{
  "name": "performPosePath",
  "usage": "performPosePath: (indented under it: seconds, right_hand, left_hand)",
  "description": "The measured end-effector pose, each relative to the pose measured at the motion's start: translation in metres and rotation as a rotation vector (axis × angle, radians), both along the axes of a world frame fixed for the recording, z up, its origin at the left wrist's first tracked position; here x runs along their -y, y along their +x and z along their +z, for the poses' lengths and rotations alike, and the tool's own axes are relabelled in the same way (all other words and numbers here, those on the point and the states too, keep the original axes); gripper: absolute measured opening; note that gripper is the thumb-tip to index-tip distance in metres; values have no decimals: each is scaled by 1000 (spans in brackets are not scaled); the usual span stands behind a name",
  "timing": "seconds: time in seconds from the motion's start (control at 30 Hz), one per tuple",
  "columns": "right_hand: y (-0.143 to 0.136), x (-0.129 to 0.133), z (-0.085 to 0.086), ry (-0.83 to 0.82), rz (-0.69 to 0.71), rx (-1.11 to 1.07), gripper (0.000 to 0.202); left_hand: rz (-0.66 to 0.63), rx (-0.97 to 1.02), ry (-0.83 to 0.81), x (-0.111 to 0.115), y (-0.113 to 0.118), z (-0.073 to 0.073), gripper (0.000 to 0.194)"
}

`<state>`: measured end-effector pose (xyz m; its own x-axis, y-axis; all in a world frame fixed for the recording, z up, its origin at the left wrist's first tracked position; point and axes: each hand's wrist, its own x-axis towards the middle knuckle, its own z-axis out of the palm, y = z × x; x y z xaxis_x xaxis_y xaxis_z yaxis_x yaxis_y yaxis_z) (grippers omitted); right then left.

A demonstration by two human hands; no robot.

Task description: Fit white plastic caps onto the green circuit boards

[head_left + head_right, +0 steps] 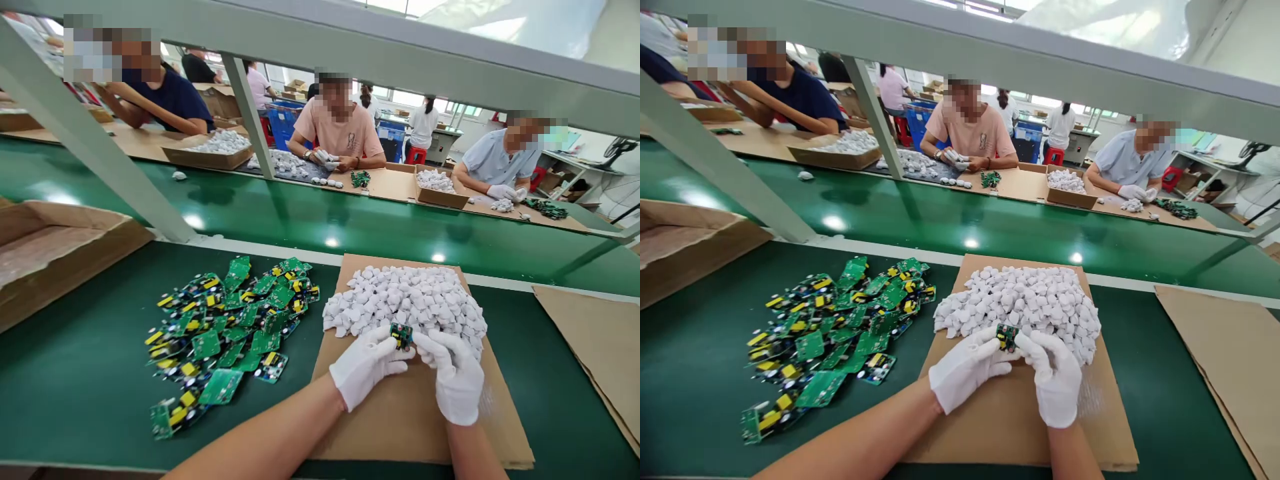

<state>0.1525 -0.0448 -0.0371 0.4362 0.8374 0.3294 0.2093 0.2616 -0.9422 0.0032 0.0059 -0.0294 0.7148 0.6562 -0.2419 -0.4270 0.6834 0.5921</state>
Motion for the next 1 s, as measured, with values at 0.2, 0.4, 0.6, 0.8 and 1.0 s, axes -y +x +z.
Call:
performPosePath:
  seconds: [0.2, 0.4, 0.6, 0.8, 1.0]
  right_hand:
    - [3, 6, -4, 136, -4, 634, 11]
    - [2, 0, 1, 260, -91, 929, 17]
    - [0, -1, 0, 246, -57, 1017, 20]
    - [4, -2, 2, 171, -20, 921, 14]
    - [4, -4, 4, 123, 111, 823, 33]
  left_hand:
    - [141, -96, 118, 0, 2, 1, 34]
    - [236, -267, 314, 8, 6, -3, 39]
    - [228, -353, 520, 10, 4, -11, 41]
    - [132, -247, 309, 5, 5, -4, 39]
    - [95, -164, 74, 4, 6, 1, 58]
